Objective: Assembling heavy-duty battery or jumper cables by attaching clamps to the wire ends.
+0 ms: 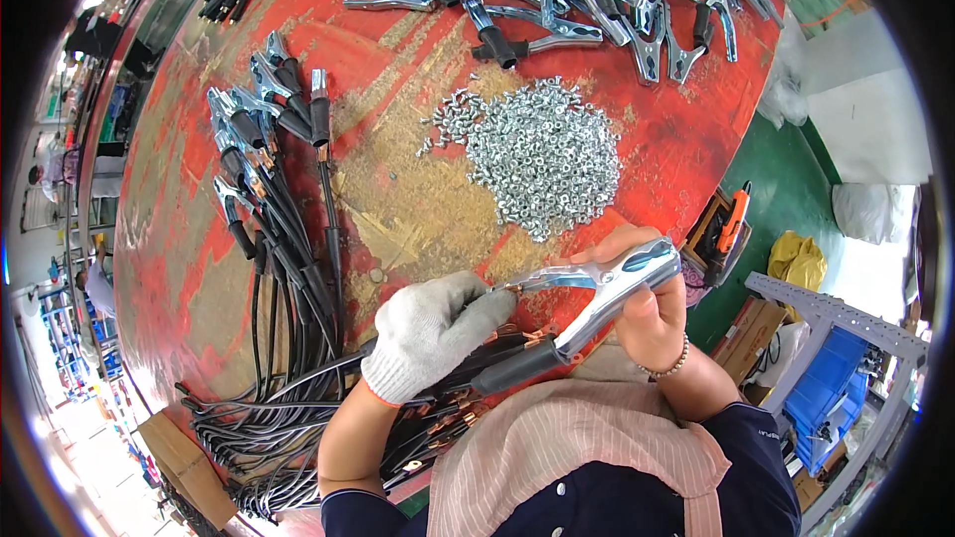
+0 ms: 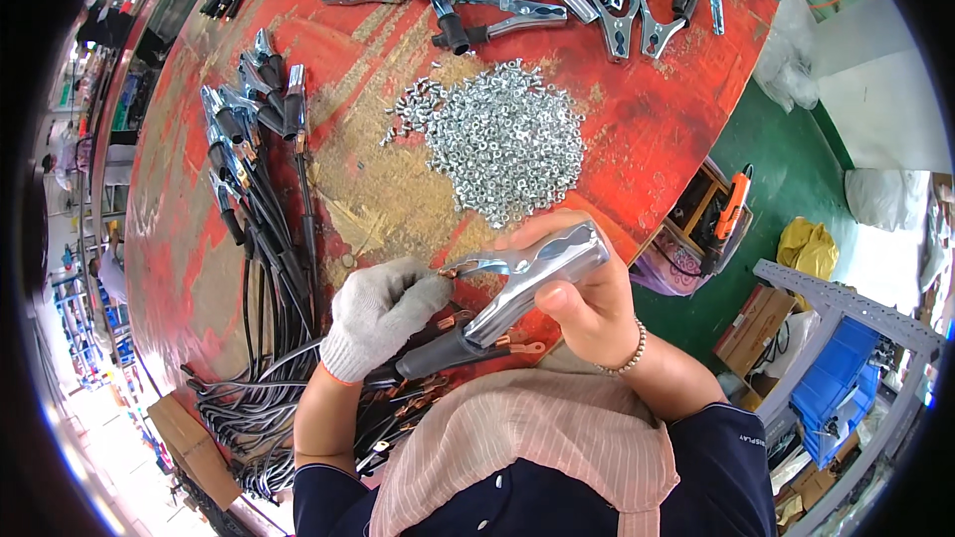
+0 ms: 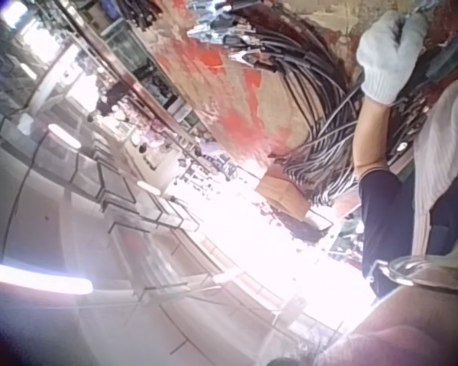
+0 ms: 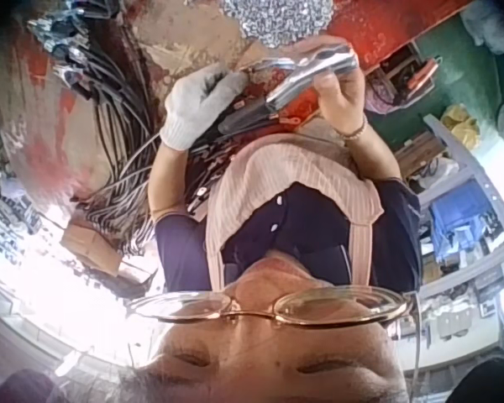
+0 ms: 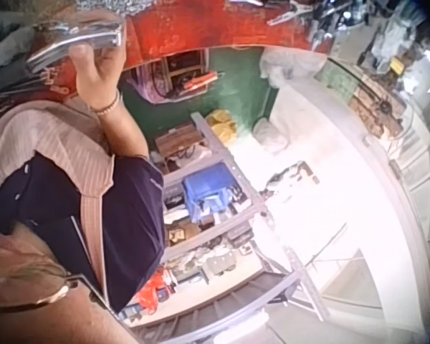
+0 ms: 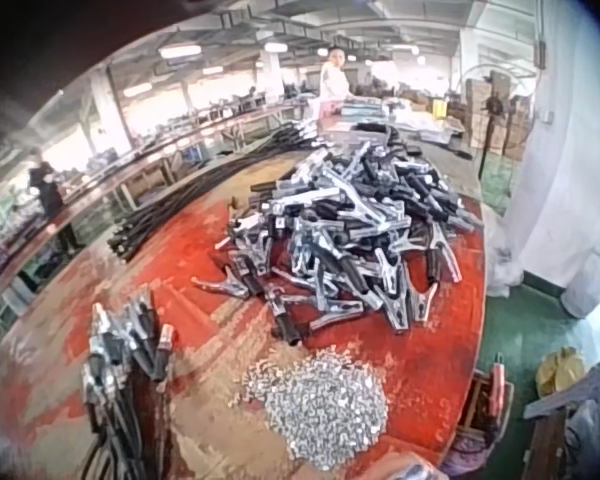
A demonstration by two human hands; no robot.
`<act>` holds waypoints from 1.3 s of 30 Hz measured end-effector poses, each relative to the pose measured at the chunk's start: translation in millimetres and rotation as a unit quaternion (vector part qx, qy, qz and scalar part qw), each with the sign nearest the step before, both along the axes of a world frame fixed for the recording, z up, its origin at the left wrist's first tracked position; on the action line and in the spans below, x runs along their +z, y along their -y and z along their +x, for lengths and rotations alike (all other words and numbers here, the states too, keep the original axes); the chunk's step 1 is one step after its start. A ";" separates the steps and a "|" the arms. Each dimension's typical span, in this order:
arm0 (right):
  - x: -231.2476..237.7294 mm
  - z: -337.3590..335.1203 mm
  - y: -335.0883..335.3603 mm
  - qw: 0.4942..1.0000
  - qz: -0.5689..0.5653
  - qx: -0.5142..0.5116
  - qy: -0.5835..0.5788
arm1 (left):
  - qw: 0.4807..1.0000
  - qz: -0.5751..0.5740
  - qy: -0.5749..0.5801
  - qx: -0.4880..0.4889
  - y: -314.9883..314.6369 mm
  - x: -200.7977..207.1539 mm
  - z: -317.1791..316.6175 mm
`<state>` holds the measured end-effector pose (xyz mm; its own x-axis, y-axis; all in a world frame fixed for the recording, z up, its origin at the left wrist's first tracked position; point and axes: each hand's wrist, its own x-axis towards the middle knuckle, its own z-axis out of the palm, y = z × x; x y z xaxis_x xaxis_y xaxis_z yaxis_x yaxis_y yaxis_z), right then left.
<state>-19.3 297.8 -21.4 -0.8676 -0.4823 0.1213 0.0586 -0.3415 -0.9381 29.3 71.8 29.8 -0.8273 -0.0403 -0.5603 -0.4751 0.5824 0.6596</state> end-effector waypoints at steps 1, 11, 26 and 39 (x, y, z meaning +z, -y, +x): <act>-0.1 -0.1 -1.4 1.000 0.002 0.007 -0.002 | 1.000 -0.010 -0.017 -0.013 -0.4 -1.3 1.2; -2.7 -12.4 -2.5 0.999 0.012 0.029 0.034 | 0.988 0.031 -0.087 -0.121 -4.8 -0.8 -9.8; -29.5 -34.2 14.7 0.801 0.434 -0.056 -0.408 | 0.873 0.430 -0.032 0.229 21.6 -56.6 -8.4; -20.4 -25.8 24.7 0.938 0.328 -0.035 -0.102 | 0.877 0.439 -0.028 0.192 20.5 -43.6 -5.6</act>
